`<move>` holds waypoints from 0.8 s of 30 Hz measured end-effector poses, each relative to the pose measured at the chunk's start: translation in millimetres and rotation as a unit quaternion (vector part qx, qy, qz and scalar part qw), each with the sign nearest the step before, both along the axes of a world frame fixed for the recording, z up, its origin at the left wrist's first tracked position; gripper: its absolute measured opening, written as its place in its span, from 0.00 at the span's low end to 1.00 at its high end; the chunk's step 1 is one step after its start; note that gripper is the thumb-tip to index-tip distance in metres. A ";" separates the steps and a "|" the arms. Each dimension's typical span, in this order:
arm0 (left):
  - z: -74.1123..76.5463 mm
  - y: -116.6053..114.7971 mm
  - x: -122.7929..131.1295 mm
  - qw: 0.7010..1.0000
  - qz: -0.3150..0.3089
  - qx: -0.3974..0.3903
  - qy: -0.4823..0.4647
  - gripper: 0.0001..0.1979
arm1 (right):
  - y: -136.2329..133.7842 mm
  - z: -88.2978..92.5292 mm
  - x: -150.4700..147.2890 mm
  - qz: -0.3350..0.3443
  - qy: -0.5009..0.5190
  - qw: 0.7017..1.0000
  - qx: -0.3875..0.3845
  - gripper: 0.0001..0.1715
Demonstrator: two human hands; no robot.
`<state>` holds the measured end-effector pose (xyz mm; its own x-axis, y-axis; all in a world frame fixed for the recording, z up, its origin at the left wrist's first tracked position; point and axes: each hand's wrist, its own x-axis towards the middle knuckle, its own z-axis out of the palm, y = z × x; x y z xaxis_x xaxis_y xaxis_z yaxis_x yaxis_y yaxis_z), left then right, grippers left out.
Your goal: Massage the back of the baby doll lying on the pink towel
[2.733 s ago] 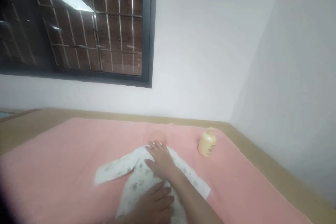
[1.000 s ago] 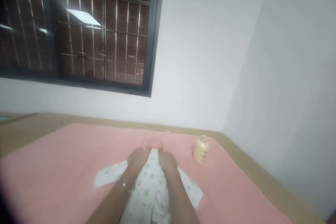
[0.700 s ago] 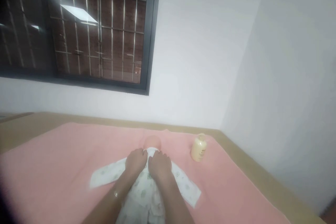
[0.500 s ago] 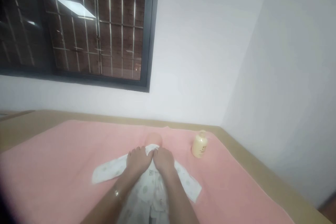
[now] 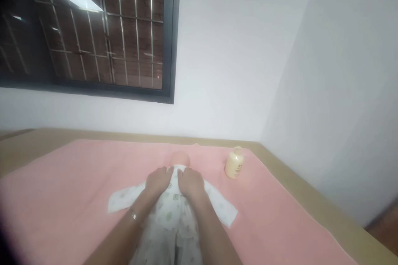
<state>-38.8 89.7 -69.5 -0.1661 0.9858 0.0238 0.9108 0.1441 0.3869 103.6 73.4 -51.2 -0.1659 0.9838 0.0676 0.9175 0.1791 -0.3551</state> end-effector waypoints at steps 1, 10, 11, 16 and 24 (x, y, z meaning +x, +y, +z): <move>1.0 -3.8 4.7 1.000 -0.001 0.010 0.012 0.33 | 3.3 -1.5 0.6 -0.016 -0.001 1.000 -0.008 0.36; 41.7 -47.7 24.4 0.986 -0.059 -0.024 0.151 0.27 | -18.4 26.5 11.6 0.026 -0.001 0.999 -0.045 0.30; 46.2 -52.7 25.8 0.985 -0.094 -0.023 0.140 0.25 | -22.8 29.6 11.1 0.042 0.000 0.998 -0.046 0.28; 48.2 -56.7 29.0 0.988 -0.122 -0.027 0.095 0.21 | -21.5 24.6 4.9 0.039 0.009 0.999 -0.034 0.28; 15.8 -16.9 13.7 0.998 -0.051 -0.022 0.013 0.35 | 16.4 -8.1 10.1 -0.013 0.019 0.999 -0.035 0.36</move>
<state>-25.1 72.8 -53.8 -0.0657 0.9977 -0.0173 0.9309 0.0675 0.3591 113.8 89.9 -59.3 -0.1397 0.9902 0.0051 0.9071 0.1300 -0.4004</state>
